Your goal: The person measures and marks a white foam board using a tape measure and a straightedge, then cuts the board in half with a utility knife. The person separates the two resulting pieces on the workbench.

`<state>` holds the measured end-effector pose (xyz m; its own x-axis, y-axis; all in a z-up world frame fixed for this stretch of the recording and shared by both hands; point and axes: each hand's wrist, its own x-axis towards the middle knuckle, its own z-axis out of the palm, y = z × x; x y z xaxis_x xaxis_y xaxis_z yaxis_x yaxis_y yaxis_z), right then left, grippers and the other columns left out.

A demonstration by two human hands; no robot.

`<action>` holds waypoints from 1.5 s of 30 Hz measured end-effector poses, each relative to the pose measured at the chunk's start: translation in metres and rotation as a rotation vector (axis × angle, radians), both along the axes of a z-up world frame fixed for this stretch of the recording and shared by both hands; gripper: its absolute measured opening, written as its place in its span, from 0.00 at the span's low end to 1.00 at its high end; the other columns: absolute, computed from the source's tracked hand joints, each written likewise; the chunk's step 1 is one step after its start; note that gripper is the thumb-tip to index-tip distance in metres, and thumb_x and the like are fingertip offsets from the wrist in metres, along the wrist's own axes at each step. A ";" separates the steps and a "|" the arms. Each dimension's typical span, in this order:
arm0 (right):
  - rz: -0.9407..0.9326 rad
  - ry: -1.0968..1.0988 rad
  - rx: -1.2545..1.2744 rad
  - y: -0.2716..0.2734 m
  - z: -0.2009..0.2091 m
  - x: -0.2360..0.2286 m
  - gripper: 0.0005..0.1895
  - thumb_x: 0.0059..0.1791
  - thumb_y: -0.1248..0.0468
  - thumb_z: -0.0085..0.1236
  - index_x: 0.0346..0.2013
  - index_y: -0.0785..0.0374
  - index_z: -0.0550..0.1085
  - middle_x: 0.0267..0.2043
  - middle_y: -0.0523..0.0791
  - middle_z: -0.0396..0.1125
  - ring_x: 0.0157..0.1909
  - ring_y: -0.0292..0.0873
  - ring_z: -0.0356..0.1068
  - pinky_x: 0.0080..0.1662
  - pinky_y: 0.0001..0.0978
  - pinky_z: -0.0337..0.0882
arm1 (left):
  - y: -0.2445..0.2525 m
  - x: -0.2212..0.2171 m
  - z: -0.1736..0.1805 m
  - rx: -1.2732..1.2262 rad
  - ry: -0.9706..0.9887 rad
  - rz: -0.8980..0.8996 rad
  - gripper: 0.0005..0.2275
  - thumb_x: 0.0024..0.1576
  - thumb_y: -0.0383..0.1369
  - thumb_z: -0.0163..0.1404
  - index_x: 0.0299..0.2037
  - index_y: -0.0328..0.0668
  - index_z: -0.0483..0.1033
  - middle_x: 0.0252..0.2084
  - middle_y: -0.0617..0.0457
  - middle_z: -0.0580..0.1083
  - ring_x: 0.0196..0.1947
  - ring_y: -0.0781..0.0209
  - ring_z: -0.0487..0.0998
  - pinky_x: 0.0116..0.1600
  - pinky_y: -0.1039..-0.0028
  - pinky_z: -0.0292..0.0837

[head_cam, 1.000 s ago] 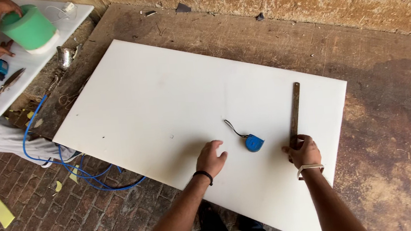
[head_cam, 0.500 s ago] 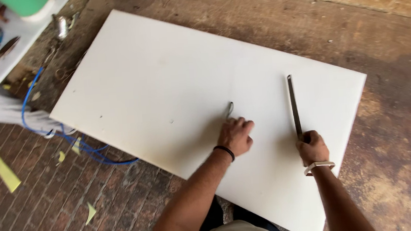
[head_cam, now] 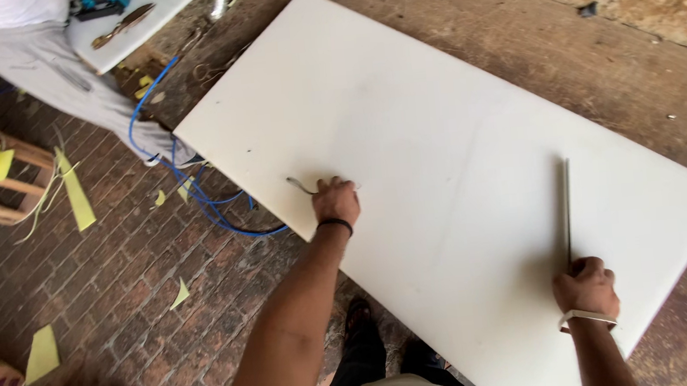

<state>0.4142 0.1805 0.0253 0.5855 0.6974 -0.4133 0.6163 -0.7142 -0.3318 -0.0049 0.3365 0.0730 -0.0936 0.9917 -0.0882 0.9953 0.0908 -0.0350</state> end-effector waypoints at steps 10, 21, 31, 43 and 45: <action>-0.009 -0.029 0.020 0.000 -0.005 0.002 0.24 0.46 0.62 0.56 0.57 0.61 0.72 0.57 0.57 0.66 0.51 0.61 0.72 0.54 0.54 0.72 | -0.005 0.015 -0.006 0.071 -0.081 0.008 0.14 0.60 0.39 0.51 0.55 0.56 0.75 0.53 0.51 0.71 0.55 0.47 0.69 0.50 0.55 0.74; -0.048 -0.042 0.014 0.003 -0.010 0.003 0.22 0.47 0.61 0.57 0.56 0.62 0.73 0.55 0.57 0.67 0.48 0.59 0.73 0.52 0.54 0.73 | -0.016 0.012 0.010 0.044 -0.050 -0.067 0.11 0.59 0.40 0.53 0.44 0.43 0.77 0.50 0.52 0.74 0.54 0.50 0.71 0.50 0.58 0.75; -0.206 0.611 0.421 0.012 -0.009 -0.017 0.11 0.50 0.77 0.41 0.45 0.73 0.70 0.37 0.57 0.75 0.32 0.45 0.71 0.32 0.41 0.71 | -0.070 -0.037 0.000 0.124 -0.587 0.345 0.09 0.52 0.37 0.62 0.40 0.48 0.79 0.41 0.54 0.81 0.39 0.58 0.83 0.41 0.65 0.82; 0.429 0.312 0.275 0.161 0.017 -0.116 0.15 0.53 0.54 0.53 0.50 0.53 0.78 0.45 0.49 0.76 0.47 0.51 0.75 0.51 0.44 0.73 | -0.139 -0.108 -0.039 -0.114 -1.112 0.639 0.13 0.59 0.43 0.50 0.36 0.42 0.79 0.27 0.51 0.74 0.19 0.65 0.66 0.24 0.69 0.67; 0.537 0.212 0.316 0.199 0.014 -0.122 0.15 0.56 0.52 0.48 0.49 0.49 0.80 0.51 0.49 0.74 0.51 0.52 0.74 0.54 0.45 0.72 | -0.138 -0.092 -0.024 -0.211 -1.208 0.677 0.16 0.58 0.46 0.50 0.39 0.41 0.77 0.31 0.53 0.76 0.20 0.65 0.70 0.25 0.68 0.70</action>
